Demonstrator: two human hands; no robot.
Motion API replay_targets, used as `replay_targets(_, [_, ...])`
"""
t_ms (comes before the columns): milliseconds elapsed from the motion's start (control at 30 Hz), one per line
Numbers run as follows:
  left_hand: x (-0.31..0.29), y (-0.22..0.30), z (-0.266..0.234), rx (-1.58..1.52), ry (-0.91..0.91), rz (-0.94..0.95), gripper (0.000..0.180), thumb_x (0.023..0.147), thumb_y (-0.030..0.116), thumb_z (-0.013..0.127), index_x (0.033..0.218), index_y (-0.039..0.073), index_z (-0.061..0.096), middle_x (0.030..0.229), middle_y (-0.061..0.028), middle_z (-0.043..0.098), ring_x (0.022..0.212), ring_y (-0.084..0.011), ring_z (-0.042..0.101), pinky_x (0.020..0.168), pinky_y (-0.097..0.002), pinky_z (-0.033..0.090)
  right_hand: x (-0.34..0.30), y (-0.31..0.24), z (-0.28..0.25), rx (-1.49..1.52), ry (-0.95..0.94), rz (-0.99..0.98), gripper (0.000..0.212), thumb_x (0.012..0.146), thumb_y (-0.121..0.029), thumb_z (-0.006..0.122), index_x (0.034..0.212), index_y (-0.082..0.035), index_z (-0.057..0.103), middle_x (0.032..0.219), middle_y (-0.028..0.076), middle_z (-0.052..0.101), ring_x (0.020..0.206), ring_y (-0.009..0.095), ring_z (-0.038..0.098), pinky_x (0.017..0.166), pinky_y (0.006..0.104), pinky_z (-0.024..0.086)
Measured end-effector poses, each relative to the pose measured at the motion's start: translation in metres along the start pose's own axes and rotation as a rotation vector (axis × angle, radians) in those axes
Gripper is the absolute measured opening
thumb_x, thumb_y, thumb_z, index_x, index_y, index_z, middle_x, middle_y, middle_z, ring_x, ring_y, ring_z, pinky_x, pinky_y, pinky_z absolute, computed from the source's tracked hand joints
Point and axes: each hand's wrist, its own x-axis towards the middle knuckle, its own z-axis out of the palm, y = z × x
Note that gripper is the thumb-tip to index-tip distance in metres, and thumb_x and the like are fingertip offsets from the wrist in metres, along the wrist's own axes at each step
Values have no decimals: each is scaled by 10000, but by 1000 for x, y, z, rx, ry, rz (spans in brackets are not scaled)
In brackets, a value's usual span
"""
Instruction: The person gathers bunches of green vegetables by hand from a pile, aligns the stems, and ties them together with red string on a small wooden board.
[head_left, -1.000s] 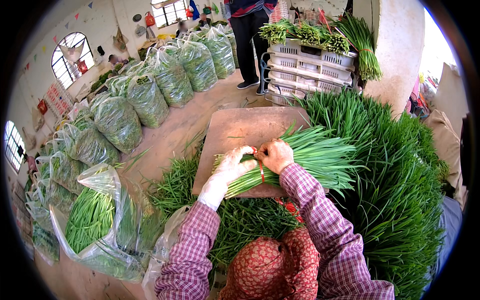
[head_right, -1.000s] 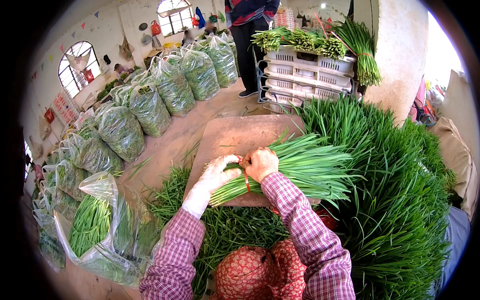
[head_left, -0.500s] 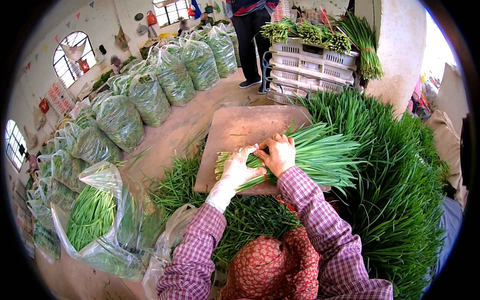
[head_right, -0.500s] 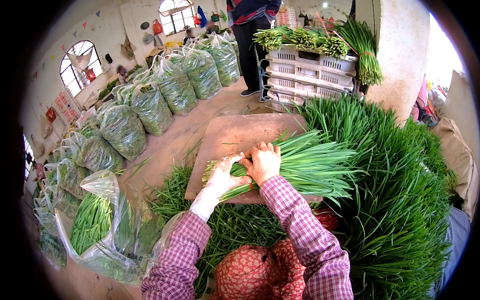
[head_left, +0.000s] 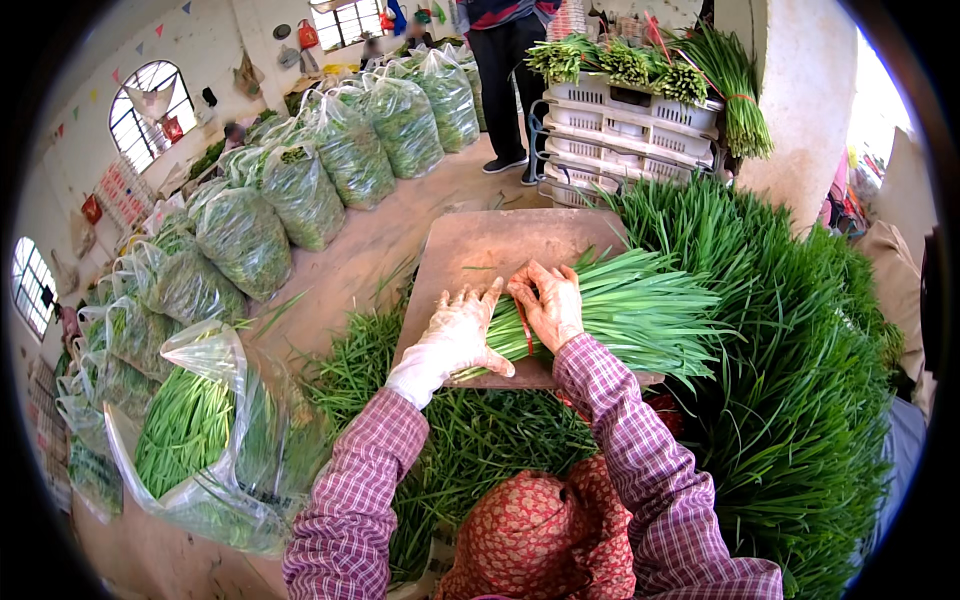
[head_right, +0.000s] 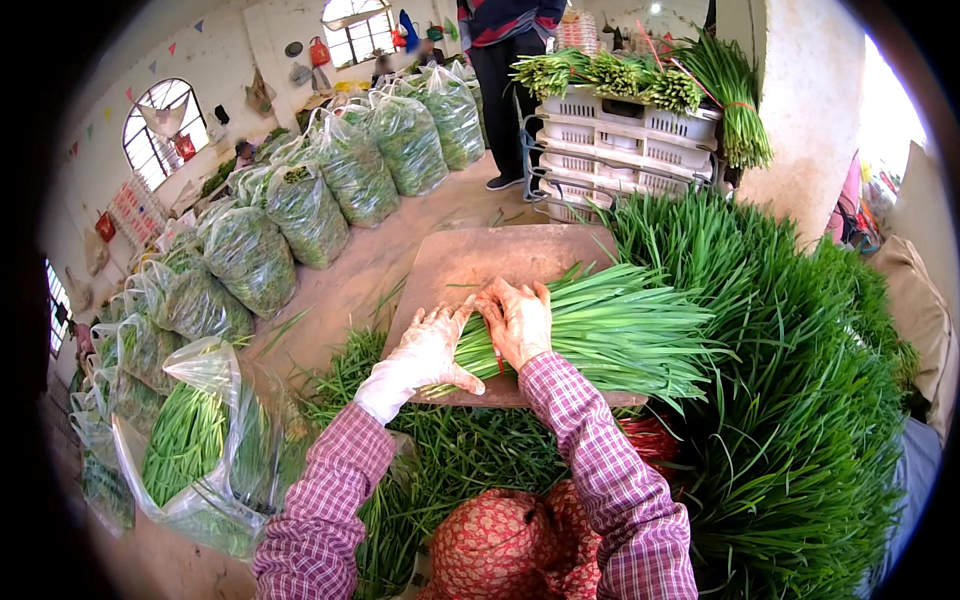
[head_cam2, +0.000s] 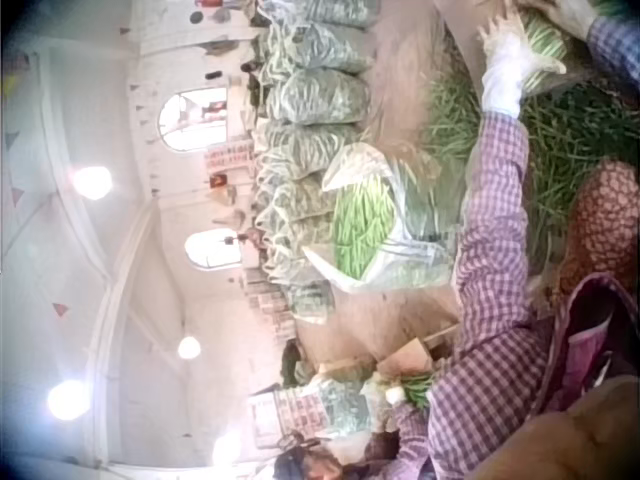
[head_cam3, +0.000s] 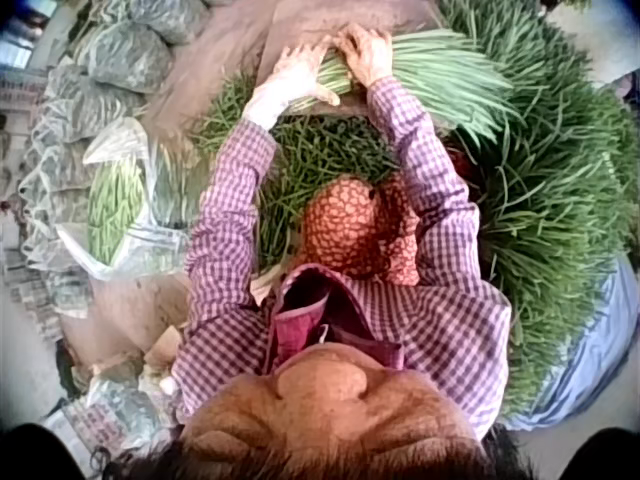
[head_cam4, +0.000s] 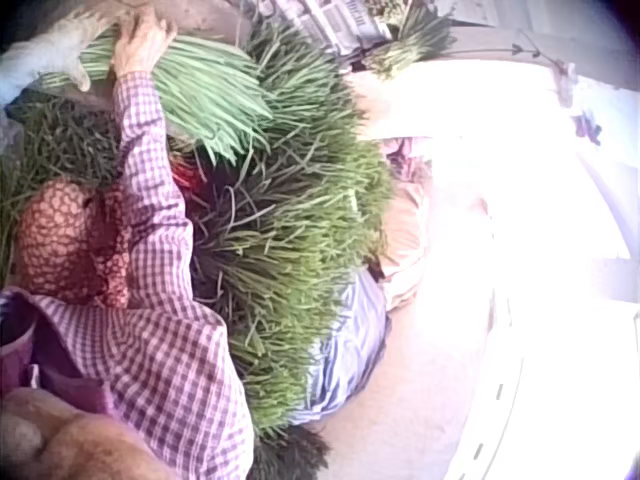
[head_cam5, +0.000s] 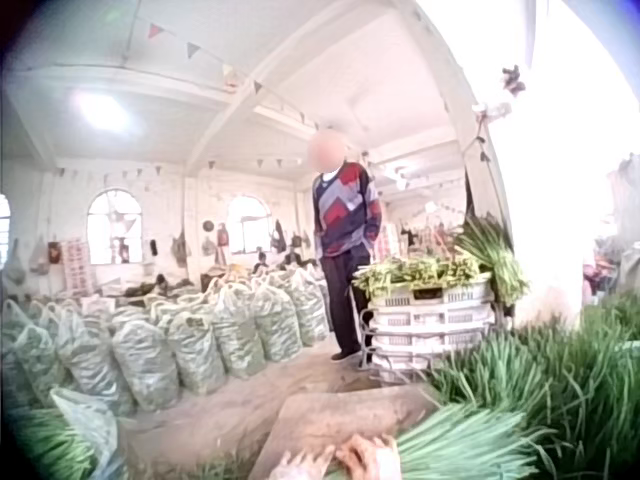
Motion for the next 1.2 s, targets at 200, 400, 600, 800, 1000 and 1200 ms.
replay_targets(200, [25,-19,-62,-809,-361,-26,1074,490,349,889,1364,-14,380,1156,-202,602,1092,-255,573,986,-345,407,37,-27,-12,255,91,-47,104,812,-131,614,802,-49,552,688,98,601,672,314,572,767,374,421])
replay_targets(400, [45,-22,-85,-689,-599,-114,646,564,280,865,1048,-63,608,941,-123,679,816,-192,655,720,-323,522,49,-31,-20,446,183,92,103,812,-113,633,810,-28,575,673,69,595,603,170,564,598,304,451])
replay_targets(600, [32,-7,-67,-289,-484,-17,909,586,554,759,1243,-26,517,1198,-219,567,1126,-331,539,949,-379,424,25,24,9,673,-3,205,67,869,-82,607,835,-36,572,729,-15,582,674,55,509,650,230,438])
replay_targets(800, [24,17,-37,-558,73,-156,453,821,417,616,1068,38,632,962,-172,657,887,-301,625,856,-399,458,31,15,13,952,-83,223,30,901,-55,560,879,-36,554,797,-11,592,734,55,526,681,208,434])
replay_targets(1000, [29,44,10,-270,428,-408,274,860,341,582,963,107,682,862,-110,676,857,-276,632,738,-390,477,31,26,16,963,23,246,12,893,-42,557,896,-33,565,825,16,614,768,89,553,719,228,449])
replay_targets(1200, [13,49,39,-209,755,-162,192,847,273,584,882,112,683,881,-60,684,867,-227,637,936,-413,403,29,36,15,960,77,406,52,905,-96,560,865,-66,571,830,-5,616,787,95,553,785,252,446])
